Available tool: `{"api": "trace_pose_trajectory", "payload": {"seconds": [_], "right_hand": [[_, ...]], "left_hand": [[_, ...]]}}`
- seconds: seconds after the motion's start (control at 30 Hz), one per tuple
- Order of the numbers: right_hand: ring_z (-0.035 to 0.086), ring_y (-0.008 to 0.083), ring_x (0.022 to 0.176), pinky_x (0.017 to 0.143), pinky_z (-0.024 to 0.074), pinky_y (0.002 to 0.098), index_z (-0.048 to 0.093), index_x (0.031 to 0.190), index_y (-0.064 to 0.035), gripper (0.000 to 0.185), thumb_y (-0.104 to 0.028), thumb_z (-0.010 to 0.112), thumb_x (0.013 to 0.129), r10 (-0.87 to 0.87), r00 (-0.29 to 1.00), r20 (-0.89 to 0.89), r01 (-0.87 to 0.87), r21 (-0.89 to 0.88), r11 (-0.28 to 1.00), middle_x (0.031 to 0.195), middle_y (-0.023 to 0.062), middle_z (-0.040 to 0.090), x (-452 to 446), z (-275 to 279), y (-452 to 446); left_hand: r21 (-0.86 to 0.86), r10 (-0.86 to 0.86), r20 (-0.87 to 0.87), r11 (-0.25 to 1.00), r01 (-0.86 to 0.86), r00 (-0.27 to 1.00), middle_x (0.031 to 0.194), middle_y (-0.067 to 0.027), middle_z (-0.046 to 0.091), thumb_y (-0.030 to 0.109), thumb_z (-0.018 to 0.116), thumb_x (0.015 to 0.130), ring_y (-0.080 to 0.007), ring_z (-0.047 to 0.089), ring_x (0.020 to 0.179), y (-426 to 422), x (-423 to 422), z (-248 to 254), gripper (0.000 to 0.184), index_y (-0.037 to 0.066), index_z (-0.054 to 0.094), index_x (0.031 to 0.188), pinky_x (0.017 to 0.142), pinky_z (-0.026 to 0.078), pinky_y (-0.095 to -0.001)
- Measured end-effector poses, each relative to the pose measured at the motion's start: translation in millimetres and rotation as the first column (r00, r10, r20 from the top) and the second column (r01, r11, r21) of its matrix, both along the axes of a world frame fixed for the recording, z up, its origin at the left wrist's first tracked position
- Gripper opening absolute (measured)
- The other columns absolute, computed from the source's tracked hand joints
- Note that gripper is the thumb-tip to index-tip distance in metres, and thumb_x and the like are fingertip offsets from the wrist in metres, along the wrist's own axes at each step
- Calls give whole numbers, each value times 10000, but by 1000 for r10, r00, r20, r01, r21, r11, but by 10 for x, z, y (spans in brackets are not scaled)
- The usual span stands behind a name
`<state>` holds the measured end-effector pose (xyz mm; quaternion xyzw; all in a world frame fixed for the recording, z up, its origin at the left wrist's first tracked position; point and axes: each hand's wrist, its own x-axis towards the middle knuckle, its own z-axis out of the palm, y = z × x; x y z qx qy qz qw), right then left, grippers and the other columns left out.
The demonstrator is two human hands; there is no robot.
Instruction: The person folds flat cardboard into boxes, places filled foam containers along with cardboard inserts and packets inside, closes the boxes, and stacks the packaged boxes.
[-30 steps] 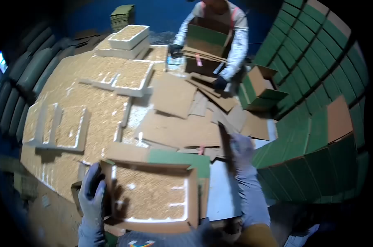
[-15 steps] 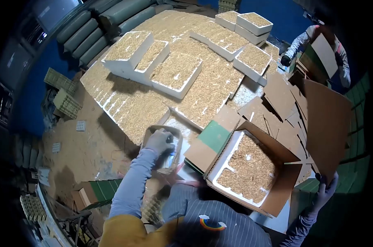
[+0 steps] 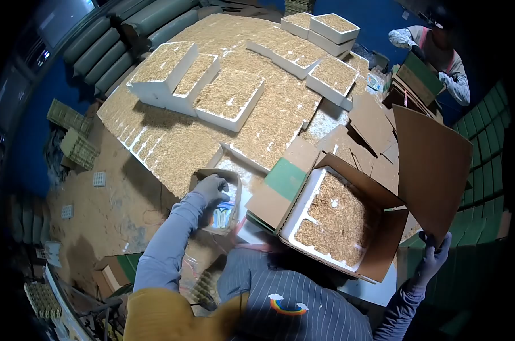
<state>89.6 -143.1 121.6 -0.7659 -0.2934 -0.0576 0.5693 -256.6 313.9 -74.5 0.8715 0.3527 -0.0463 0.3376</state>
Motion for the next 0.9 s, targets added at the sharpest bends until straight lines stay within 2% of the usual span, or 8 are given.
{"api": "trace_pose_trajectory", "payload": {"seconds": [0.23, 0.37, 0.43, 0.5, 0.57, 0.7, 0.83, 0.9], "right_hand": [[587, 128, 841, 780, 451, 259, 532, 1052, 20, 174, 15, 534, 878, -55, 998, -11, 55, 3, 998, 913, 59, 589, -71, 2, -93], [587, 143, 861, 798, 462, 276, 541, 1061, 27, 175, 18, 533, 887, -106, 991, 78, 105, 9, 994, 980, 81, 590, -142, 71, -82], [595, 177, 889, 816, 466, 291, 558, 984, 11, 135, 56, 546, 856, -41, 982, 184, 49, -42, 998, 1032, 107, 594, -200, 71, 52], [598, 288, 904, 799, 479, 330, 528, 861, -26, 247, 111, 593, 666, 212, 889, 406, -125, -230, 965, 1038, 144, 597, -213, 113, 283], [592, 309, 912, 773, 493, 379, 516, 834, -77, 272, 17, 631, 605, 544, 666, 511, -157, -616, 772, 991, 106, 583, -263, 294, 439], [585, 220, 857, 709, 494, 358, 579, 847, -136, 91, -162, 599, 762, 914, 378, 151, -132, -968, 214, 917, 42, 557, -346, 407, 485], [597, 207, 858, 702, 504, 345, 632, 841, -153, 85, -189, 579, 786, 936, 350, 49, -105, -990, 91, 905, 36, 571, -458, 315, 691], [622, 230, 872, 706, 520, 352, 682, 836, -169, 105, -181, 590, 786, 913, 406, -37, -25, -999, -30, 903, 53, 600, -531, 288, 810]], "left_hand": [[50, 93, -60, 995, -90, 994, 834, -146, 647, 220, 793, 682, -292, 636, 805, 32, 67, 79, 229, 49, 702, 804, 733, 494, -361], [55, 369, 523, 885, -462, 769, 825, -106, 602, 165, 732, 741, -254, 620, 744, -376, 208, 1127, 130, 48, 706, 790, 673, 495, -343], [27, 231, 689, 939, -343, 687, 791, -78, 595, 179, 748, 750, -212, 592, 700, -915, 552, 1775, 141, 47, 703, 772, 636, 492, -337], [357, -271, 562, 932, 66, 782, 867, -94, 603, 86, 770, 718, -229, 609, 786, -1291, 859, 1955, 188, 52, 676, 877, 678, 499, -334], [466, -466, 396, 845, 264, 791, 924, -104, 614, 99, 764, 725, -261, 614, 846, -1528, 1007, 2167, 266, 80, 665, 971, 730, 512, -352], [450, -121, 466, 885, -117, 877, 954, -119, 608, 23, 703, 732, -275, 621, 904, -1401, 923, 2609, 283, 68, 652, 1006, 786, 525, -363], [677, -680, 90, 578, 456, 728, 975, -86, 593, 204, 684, 785, -254, 591, 934, -1784, 1360, 2558, 153, 100, 645, 890, 780, 496, -372], [715, -694, -48, 478, 510, 718, 945, -77, 607, 287, 662, 792, -247, 599, 907, -1890, 1572, 2323, 180, 122, 644, 861, 741, 495, -361]]}}
